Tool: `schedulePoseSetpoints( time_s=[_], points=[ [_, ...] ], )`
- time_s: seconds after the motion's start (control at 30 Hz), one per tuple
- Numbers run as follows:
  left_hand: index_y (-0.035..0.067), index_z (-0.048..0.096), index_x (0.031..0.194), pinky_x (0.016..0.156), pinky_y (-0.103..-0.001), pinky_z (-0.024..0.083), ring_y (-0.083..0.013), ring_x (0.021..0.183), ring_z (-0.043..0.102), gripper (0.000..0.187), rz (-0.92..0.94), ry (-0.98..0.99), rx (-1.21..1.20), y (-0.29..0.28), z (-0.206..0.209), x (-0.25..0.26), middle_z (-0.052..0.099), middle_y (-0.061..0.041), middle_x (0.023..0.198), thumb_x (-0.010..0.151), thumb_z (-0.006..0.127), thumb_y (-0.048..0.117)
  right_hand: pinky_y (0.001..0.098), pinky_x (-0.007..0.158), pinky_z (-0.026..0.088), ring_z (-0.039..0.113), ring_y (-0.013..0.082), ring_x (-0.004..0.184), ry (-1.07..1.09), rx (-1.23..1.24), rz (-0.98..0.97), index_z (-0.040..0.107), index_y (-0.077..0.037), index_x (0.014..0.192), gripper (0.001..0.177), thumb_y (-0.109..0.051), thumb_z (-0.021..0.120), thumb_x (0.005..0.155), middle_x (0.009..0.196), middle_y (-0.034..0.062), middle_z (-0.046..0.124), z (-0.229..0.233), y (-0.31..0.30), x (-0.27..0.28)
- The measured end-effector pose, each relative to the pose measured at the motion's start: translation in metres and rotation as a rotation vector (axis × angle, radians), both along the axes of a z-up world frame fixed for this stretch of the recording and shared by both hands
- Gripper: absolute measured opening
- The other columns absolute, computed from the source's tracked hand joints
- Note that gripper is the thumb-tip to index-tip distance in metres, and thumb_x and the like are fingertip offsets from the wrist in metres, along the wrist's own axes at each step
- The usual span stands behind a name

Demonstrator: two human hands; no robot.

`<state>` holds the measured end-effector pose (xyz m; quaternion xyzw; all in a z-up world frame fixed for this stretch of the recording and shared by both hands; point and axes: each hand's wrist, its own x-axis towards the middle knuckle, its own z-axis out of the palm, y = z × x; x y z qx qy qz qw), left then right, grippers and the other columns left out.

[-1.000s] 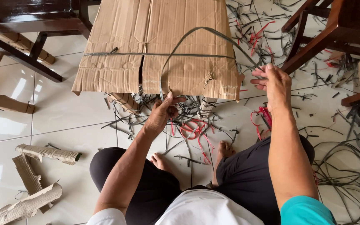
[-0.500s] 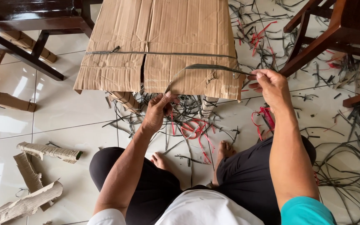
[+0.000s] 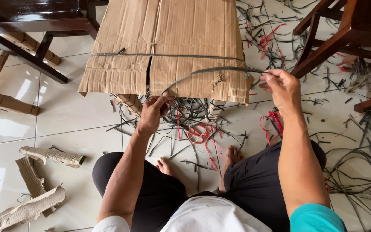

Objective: Tying cardboard protective layers to a wooden chair frame using plastic strips.

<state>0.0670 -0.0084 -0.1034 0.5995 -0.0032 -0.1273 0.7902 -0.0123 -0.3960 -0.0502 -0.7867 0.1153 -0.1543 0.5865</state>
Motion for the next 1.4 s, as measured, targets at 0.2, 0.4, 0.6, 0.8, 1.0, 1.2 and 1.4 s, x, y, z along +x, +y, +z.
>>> schedulePoseSetpoints(
  time_s=[0.2, 0.4, 0.6, 0.8, 1.0, 1.2, 1.4],
  points=[
    [0.001, 0.075, 0.081, 0.047, -0.025, 0.033, -0.0122, 0.045, 0.048, 0.030, -0.188, -0.093, 0.480, 0.045, 0.067, -0.002, 0.070, -0.015, 0.066, 0.100, 0.068, 0.023, 0.0286, 0.086, 0.057, 0.071, 0.0210, 0.102, -0.089, 0.041, 0.046, 0.065, -0.005, 0.126, 0.022, -0.016, 0.059, 0.108, 0.119, 0.0179, 0.071, 0.013, 0.016, -0.003],
    [0.011, 0.071, 0.081, 0.061, -0.020, 0.039, -0.0083, 0.055, 0.049, 0.031, 0.430, -0.420, 0.384, 0.111, 0.012, 0.054, 0.063, -0.004, 0.063, 0.110, 0.061, 0.019, 0.0398, 0.091, 0.056, 0.069, 0.0307, 0.110, -0.169, -0.127, 0.057, 0.063, -0.001, 0.128, 0.029, -0.012, 0.072, 0.103, 0.130, 0.0234, 0.067, 0.022, 0.050, -0.003],
    [0.017, 0.070, 0.118, 0.091, -0.046, 0.043, -0.0299, 0.101, 0.061, 0.032, 0.905, -0.531, 1.216, 0.134, 0.028, 0.081, 0.068, -0.007, 0.111, 0.113, 0.045, 0.037, 0.0469, 0.090, 0.057, 0.068, 0.0393, 0.114, -0.170, -0.547, -0.114, 0.067, -0.005, 0.129, 0.029, -0.015, 0.073, 0.102, 0.126, 0.0196, 0.072, 0.010, 0.069, 0.002],
    [0.015, 0.079, 0.097, 0.083, -0.060, 0.049, -0.0497, 0.093, 0.065, 0.054, 0.497, -0.186, 1.216, 0.169, 0.030, 0.113, 0.072, -0.019, 0.085, 0.111, 0.047, 0.056, 0.0524, 0.101, 0.052, 0.060, 0.0443, 0.125, -0.048, -0.539, -0.036, 0.057, -0.008, 0.145, 0.069, -0.051, 0.074, 0.094, 0.139, 0.0240, 0.062, -0.014, 0.065, 0.009],
    [0.006, 0.076, 0.088, 0.076, -0.061, 0.049, -0.0518, 0.086, 0.066, 0.059, 0.551, -0.200, 1.311, 0.169, 0.021, 0.114, 0.069, -0.025, 0.077, 0.113, 0.043, 0.048, 0.0576, 0.112, 0.041, 0.049, 0.0473, 0.136, -0.067, -0.696, 0.140, 0.047, -0.003, 0.153, 0.090, -0.052, 0.078, 0.085, 0.155, 0.0257, 0.049, -0.003, 0.057, 0.013],
    [-0.001, 0.069, 0.084, 0.070, -0.063, 0.052, -0.0532, 0.079, 0.068, 0.057, 0.548, -0.267, 1.337, 0.148, 0.015, 0.085, 0.066, -0.032, 0.074, 0.113, 0.036, 0.036, 0.0633, 0.111, 0.038, 0.045, 0.0499, 0.139, -0.020, -0.746, 0.130, 0.044, -0.004, 0.157, 0.084, -0.047, 0.073, 0.091, 0.156, 0.0238, 0.048, 0.009, 0.038, 0.015],
    [0.007, 0.059, 0.083, 0.057, -0.053, 0.058, -0.0397, 0.063, 0.073, 0.043, 0.441, -0.326, 1.439, 0.102, 0.003, 0.031, 0.067, -0.016, 0.061, 0.113, 0.037, 0.030, 0.0598, 0.108, 0.040, 0.049, 0.0459, 0.139, 0.050, -1.115, -0.125, 0.057, -0.008, 0.154, 0.066, -0.037, 0.075, 0.098, 0.143, 0.0219, 0.065, 0.009, 0.004, 0.005]
  ],
)
